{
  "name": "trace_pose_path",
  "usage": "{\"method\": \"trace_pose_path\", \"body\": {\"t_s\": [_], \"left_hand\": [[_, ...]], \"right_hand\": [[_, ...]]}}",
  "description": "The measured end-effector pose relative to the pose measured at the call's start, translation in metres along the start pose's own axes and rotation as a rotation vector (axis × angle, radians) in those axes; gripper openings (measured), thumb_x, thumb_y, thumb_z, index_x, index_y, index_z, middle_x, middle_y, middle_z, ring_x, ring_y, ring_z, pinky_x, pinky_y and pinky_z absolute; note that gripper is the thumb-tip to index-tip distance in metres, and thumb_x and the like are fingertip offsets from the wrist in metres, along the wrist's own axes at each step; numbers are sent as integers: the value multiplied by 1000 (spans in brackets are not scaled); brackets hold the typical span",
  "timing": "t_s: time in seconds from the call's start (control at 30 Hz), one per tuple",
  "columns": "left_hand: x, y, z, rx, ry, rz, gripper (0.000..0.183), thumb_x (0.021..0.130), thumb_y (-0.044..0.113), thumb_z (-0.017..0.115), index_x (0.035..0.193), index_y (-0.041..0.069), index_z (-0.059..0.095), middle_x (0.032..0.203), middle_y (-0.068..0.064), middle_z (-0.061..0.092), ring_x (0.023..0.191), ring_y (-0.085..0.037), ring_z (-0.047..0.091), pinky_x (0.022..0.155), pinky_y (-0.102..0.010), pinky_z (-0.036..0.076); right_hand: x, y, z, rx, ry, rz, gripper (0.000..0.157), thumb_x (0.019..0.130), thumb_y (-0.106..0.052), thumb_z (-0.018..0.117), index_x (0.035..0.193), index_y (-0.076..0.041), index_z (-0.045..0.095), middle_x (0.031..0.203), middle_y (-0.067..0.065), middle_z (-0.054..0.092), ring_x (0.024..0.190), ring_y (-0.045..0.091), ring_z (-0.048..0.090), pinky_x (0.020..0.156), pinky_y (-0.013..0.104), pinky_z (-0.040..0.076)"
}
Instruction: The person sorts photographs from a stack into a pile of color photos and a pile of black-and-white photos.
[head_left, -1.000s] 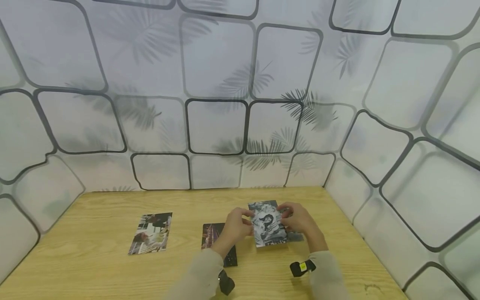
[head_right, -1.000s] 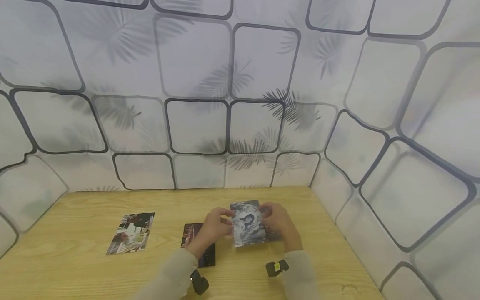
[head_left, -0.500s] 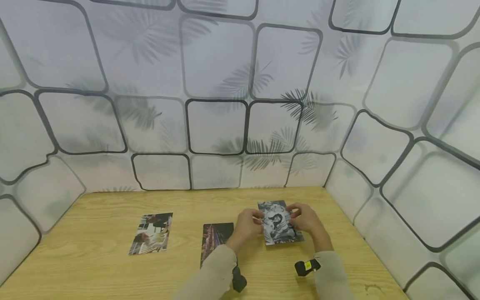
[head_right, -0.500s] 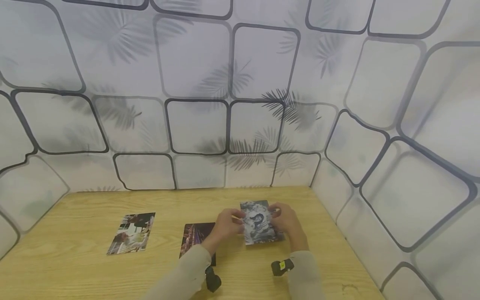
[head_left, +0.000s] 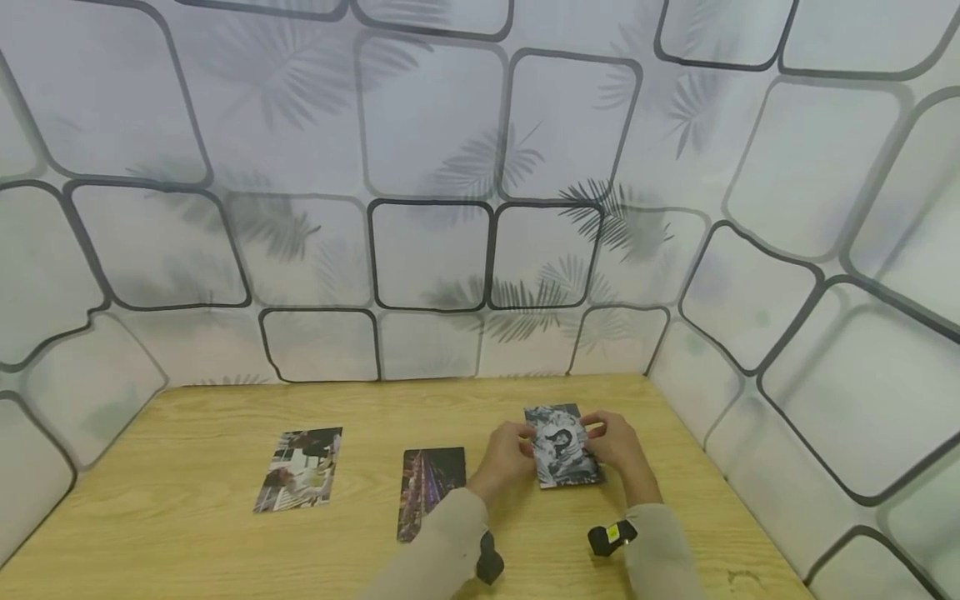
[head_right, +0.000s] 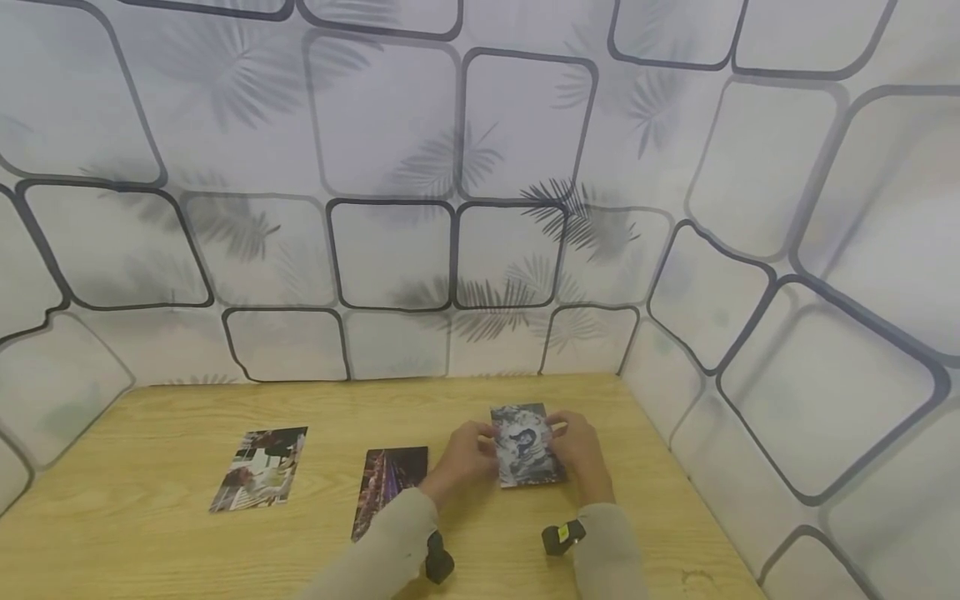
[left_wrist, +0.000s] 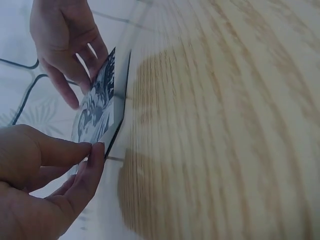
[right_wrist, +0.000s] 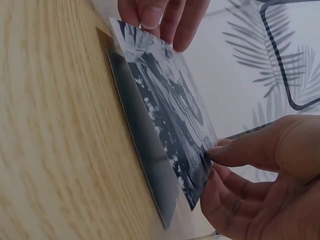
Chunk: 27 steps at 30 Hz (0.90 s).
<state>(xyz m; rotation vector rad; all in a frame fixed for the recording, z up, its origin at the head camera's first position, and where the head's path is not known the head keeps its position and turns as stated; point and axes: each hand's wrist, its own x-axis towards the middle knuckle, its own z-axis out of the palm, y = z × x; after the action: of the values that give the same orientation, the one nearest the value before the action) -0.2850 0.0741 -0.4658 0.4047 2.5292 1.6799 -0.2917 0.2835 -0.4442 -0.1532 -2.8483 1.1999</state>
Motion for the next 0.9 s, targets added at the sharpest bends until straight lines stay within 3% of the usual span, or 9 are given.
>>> {"method": "trace_pose_path", "body": {"t_s": [0.17,0.37,0.6,0.77,0.9], "left_hand": [[0,5,2,18,-15,-20,50,78,-16,74,126,-7,67,119,-21,67,93,-22,66,71,-30,61],[0,10,4,51,-49,-47,53,79,-12,75,130,-6,65,118,-21,69,102,-27,67,74,-33,59],[0,13,4,82,-91,-42,56,79,-16,67,134,-10,61,116,-19,68,87,-19,52,65,-28,40],[-1,13,4,98,-97,-30,59,76,-17,64,134,-11,61,128,-25,67,97,-21,58,70,-28,45],[0,13,5,104,-104,-25,59,74,-18,63,133,-10,61,128,-26,67,101,-24,62,71,-28,48]], "right_hand": [[1,3,1,-39,21,4,37,84,4,67,122,5,67,97,19,69,82,25,63,62,27,51],[0,4,2,-61,20,38,36,90,-1,62,125,4,66,106,22,69,91,29,64,69,33,54],[-1,3,3,-66,14,49,36,94,-8,59,127,5,64,115,26,69,100,34,67,78,41,58],[-1,4,4,-71,6,46,38,94,-10,58,127,6,64,117,28,69,102,36,68,80,43,59],[0,5,4,-82,4,49,38,93,-10,58,128,6,64,120,29,69,105,38,68,83,45,59]]}}
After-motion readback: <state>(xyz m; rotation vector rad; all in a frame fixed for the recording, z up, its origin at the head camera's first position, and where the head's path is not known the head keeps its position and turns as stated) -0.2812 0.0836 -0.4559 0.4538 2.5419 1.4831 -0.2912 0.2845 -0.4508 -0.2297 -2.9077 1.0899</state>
